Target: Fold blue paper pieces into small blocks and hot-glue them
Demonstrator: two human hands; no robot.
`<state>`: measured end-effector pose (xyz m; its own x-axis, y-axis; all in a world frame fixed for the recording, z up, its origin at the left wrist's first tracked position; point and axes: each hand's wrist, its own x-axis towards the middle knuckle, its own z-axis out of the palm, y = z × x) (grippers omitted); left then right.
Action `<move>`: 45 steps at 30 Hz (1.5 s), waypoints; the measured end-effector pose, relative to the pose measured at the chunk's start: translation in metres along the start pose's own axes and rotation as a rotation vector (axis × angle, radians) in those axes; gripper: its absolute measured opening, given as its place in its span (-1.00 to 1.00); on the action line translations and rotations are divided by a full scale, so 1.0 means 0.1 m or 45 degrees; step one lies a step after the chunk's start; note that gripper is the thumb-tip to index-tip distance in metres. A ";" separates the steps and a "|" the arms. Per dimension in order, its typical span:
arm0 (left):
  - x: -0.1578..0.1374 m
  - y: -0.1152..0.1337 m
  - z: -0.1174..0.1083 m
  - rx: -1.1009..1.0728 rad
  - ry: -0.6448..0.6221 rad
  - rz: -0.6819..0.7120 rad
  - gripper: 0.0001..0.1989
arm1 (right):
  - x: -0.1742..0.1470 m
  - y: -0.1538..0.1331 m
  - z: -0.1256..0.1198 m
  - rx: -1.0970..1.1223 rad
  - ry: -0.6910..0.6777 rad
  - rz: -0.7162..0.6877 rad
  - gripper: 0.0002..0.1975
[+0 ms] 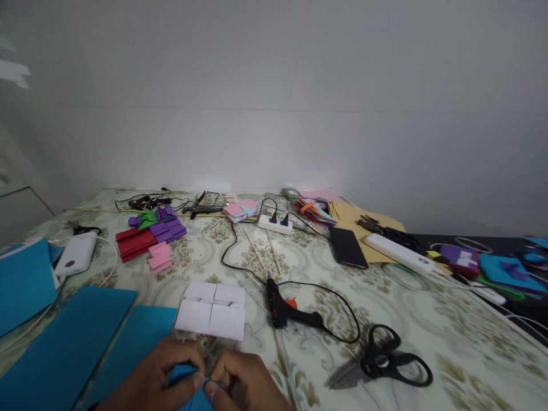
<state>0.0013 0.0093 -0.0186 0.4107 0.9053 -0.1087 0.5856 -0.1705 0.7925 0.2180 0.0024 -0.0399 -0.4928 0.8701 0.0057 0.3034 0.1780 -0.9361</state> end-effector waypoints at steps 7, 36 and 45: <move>0.02 0.10 -0.05 -0.162 -0.053 0.055 -0.81 | -0.02 -0.22 -0.04 0.200 0.046 0.024 -0.59; 0.11 0.02 -0.11 -0.525 0.022 -0.015 -0.68 | 0.00 -0.19 -0.18 0.048 0.016 0.099 -0.60; 0.10 0.13 -0.11 -0.680 -0.158 -0.068 -0.71 | -0.02 -0.16 -0.09 0.135 0.075 0.124 -0.61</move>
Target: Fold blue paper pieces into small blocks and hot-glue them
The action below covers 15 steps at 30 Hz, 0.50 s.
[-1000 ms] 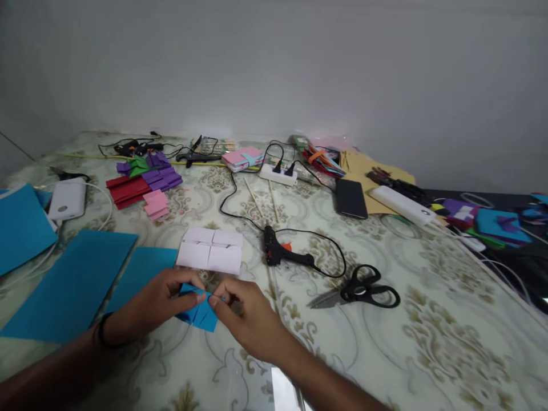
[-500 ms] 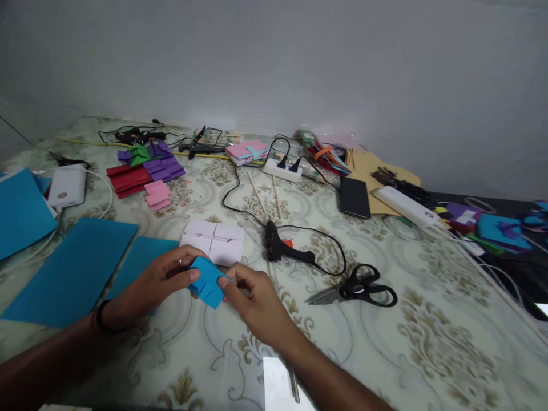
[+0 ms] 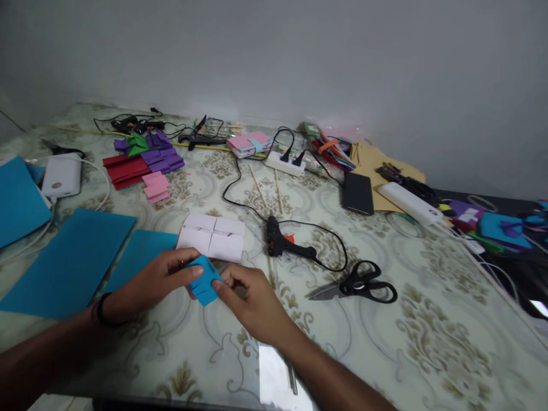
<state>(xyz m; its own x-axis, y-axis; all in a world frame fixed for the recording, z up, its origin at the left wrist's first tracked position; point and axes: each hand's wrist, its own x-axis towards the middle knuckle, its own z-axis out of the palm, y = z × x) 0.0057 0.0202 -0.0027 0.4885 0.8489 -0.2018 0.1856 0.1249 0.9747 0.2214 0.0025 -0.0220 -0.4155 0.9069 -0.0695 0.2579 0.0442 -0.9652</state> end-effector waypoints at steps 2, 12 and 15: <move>0.00 0.01 -0.01 -0.073 -0.062 -0.026 -0.74 | 0.00 0.01 -0.01 0.070 0.012 0.029 -0.61; 0.00 -0.10 0.00 0.102 -0.009 -0.062 -0.72 | 0.00 0.00 0.03 -0.076 -0.065 0.007 -0.69; 0.01 -0.11 -0.02 0.093 -0.087 -0.092 -0.64 | 0.00 0.01 0.03 -0.098 -0.067 0.003 -0.70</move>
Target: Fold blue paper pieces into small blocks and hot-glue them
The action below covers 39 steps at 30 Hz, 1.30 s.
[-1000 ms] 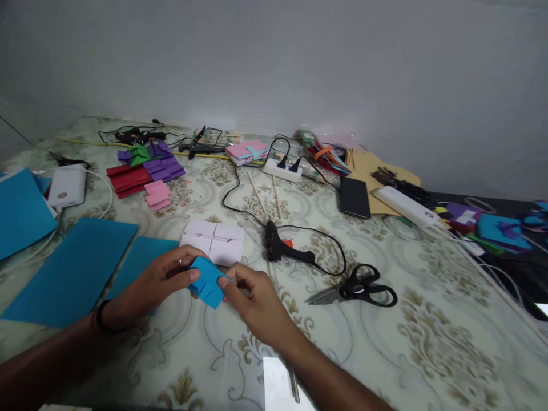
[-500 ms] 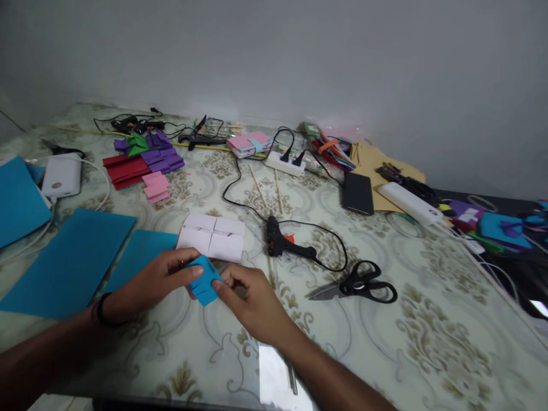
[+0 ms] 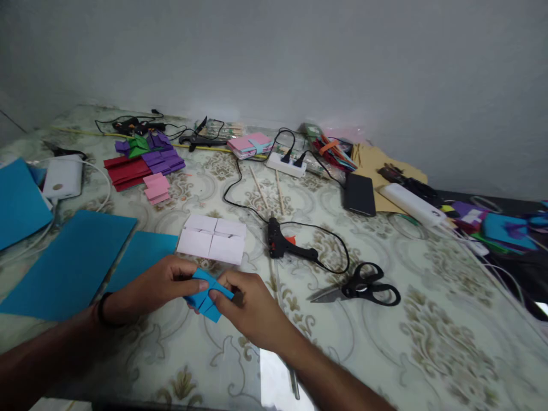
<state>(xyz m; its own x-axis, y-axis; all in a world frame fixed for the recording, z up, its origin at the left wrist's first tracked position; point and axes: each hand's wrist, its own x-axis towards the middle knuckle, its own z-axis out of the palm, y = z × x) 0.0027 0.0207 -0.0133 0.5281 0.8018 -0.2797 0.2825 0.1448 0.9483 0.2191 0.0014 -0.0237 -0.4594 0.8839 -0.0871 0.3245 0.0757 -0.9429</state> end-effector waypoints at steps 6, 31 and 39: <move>0.00 0.01 0.02 -0.045 -0.089 -0.063 -0.65 | -0.01 0.00 -0.03 0.087 -0.078 0.013 -0.68; -0.04 0.06 0.03 0.036 0.074 0.127 -0.69 | -0.02 -0.02 -0.06 0.182 -0.108 -0.041 -0.60; -0.08 0.07 0.05 -0.252 -0.014 0.102 -0.46 | 0.03 0.04 -0.09 0.165 0.174 -0.043 -0.58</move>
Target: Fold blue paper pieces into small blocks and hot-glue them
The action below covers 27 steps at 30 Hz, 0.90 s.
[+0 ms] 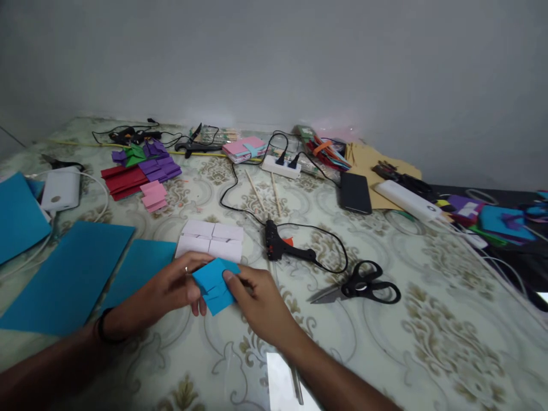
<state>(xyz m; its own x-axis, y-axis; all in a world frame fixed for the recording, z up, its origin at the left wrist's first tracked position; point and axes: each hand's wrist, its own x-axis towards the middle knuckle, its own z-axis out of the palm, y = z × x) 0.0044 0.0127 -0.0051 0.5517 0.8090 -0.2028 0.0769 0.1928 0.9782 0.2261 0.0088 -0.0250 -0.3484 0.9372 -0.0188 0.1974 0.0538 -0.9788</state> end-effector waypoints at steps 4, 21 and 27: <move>0.00 -0.06 0.02 0.244 0.088 0.095 -0.34 | 0.02 0.04 0.01 0.084 0.074 0.124 -0.58; 0.05 -0.11 -0.05 0.281 0.503 0.152 -0.83 | 0.02 -0.17 -0.16 -0.242 -0.326 -0.010 -0.75; 0.08 -0.11 -0.12 0.291 0.510 0.112 -0.78 | 0.17 0.01 -0.98 -0.833 0.537 0.001 -0.72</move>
<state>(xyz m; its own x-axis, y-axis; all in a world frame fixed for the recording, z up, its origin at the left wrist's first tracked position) -0.0020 0.0234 -0.0178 0.2036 0.9761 -0.0759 0.2498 0.0232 0.9680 0.3100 0.0588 -0.0066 0.0045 0.9821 0.1882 0.7439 0.1225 -0.6570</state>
